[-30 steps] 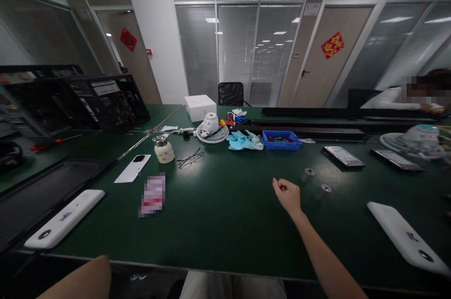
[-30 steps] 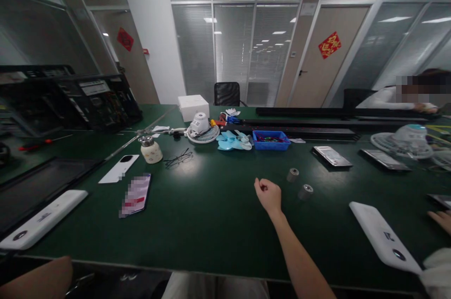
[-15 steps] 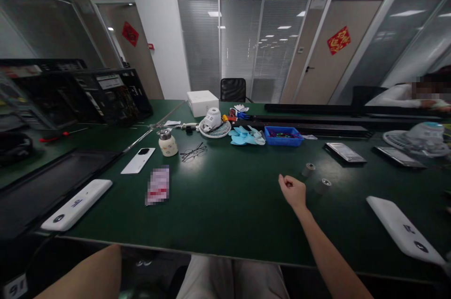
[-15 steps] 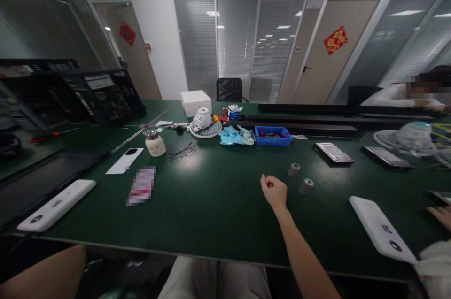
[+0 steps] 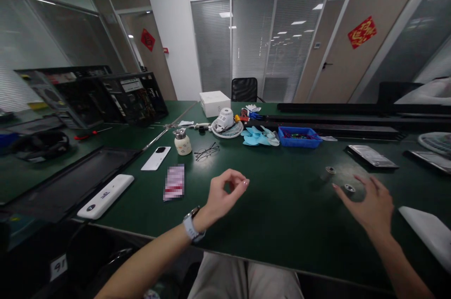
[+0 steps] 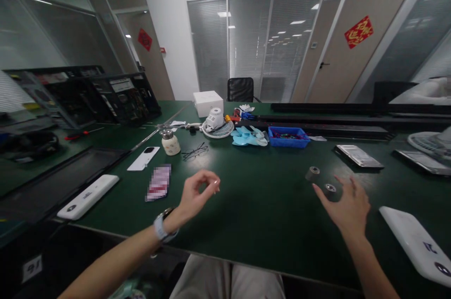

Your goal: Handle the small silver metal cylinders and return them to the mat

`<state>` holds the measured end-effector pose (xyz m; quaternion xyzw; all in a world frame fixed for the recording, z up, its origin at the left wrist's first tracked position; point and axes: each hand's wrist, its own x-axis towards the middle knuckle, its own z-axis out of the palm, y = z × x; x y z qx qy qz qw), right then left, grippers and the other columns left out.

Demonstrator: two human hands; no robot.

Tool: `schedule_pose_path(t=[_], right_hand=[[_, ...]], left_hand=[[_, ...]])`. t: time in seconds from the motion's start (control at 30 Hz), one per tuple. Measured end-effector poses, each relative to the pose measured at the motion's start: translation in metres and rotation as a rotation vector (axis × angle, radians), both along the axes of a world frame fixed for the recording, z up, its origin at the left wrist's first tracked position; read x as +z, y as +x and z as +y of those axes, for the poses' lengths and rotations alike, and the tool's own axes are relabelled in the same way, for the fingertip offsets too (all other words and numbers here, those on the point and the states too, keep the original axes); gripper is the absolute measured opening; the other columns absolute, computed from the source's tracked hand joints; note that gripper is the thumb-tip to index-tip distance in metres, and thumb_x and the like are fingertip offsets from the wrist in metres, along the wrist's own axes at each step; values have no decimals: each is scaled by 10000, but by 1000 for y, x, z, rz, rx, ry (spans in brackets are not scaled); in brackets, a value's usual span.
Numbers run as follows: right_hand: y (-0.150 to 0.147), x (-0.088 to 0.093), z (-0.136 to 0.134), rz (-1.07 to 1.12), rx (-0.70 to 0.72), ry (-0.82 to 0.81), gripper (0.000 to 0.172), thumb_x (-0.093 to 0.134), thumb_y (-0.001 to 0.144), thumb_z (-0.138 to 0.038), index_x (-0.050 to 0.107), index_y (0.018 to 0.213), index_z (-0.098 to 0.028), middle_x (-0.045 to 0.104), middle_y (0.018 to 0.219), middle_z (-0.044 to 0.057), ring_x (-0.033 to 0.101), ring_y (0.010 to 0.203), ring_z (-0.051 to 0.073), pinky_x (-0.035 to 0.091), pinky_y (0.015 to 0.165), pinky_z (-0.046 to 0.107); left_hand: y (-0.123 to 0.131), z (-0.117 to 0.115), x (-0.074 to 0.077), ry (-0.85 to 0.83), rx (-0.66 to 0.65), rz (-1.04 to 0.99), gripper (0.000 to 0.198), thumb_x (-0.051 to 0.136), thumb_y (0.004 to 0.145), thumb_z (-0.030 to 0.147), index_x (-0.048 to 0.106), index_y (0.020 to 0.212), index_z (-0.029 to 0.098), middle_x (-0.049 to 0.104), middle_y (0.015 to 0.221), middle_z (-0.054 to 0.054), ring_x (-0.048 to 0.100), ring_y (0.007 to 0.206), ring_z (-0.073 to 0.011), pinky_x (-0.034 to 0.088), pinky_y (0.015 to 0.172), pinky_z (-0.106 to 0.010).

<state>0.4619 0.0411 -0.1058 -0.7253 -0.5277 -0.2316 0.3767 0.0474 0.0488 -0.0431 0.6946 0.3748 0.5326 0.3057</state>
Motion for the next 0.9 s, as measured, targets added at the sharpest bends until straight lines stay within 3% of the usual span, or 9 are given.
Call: schedule_pose_path(t=[0.07,0.13,0.27,0.43,0.6,0.7,0.9], right_hand=[[16,-15,-1,74,28,-183,806,552,676,-713,533,1259,-156,488,1315,243,466,1193,401,402,873,508],[24,-31,1,152,75,-282,874,535,662,-730,466,1318,-157,532,1279,215,508,1156,391,428,871,506],[26,-47,8,307,89,-268,814,533,691,-680,424,1347,-211,582,1236,156,623,987,340,500,759,443],[29,-49,12,440,93,-191,668,577,686,-628,551,1198,-201,685,1025,113,663,872,276,521,739,383],[29,-47,6,481,65,-160,583,618,667,-614,628,1056,-180,711,911,101,668,834,270,520,731,380],[5,-31,11,526,140,-150,563,646,681,-579,624,1076,-178,709,938,103,666,844,269,517,757,395],[-110,4,63,668,771,-279,443,681,733,-437,620,1087,-179,691,1035,85,646,947,224,491,890,391]], left_hand=[[4,26,-10,-38,45,69,294,574,846,447,630,792,163,606,615,8,544,547,-103,437,533,-219],[10,54,-22,-93,129,96,331,556,830,492,611,754,175,583,560,23,514,497,-99,396,493,-212],[21,94,-49,-253,271,-63,386,538,800,561,585,764,179,568,531,28,540,478,-118,398,475,-211],[22,107,-75,-338,270,-154,415,519,792,597,548,738,186,539,515,41,507,443,-111,391,453,-207],[19,111,-86,-348,209,-146,393,543,785,579,551,734,189,546,528,44,496,451,-107,387,464,-208],[19,111,-88,-350,192,-131,404,542,779,591,552,727,191,550,528,40,503,457,-115,391,470,-217],[21,111,-90,-351,150,-110,387,549,789,575,571,792,188,553,552,36,524,501,-131,406,508,-232]])
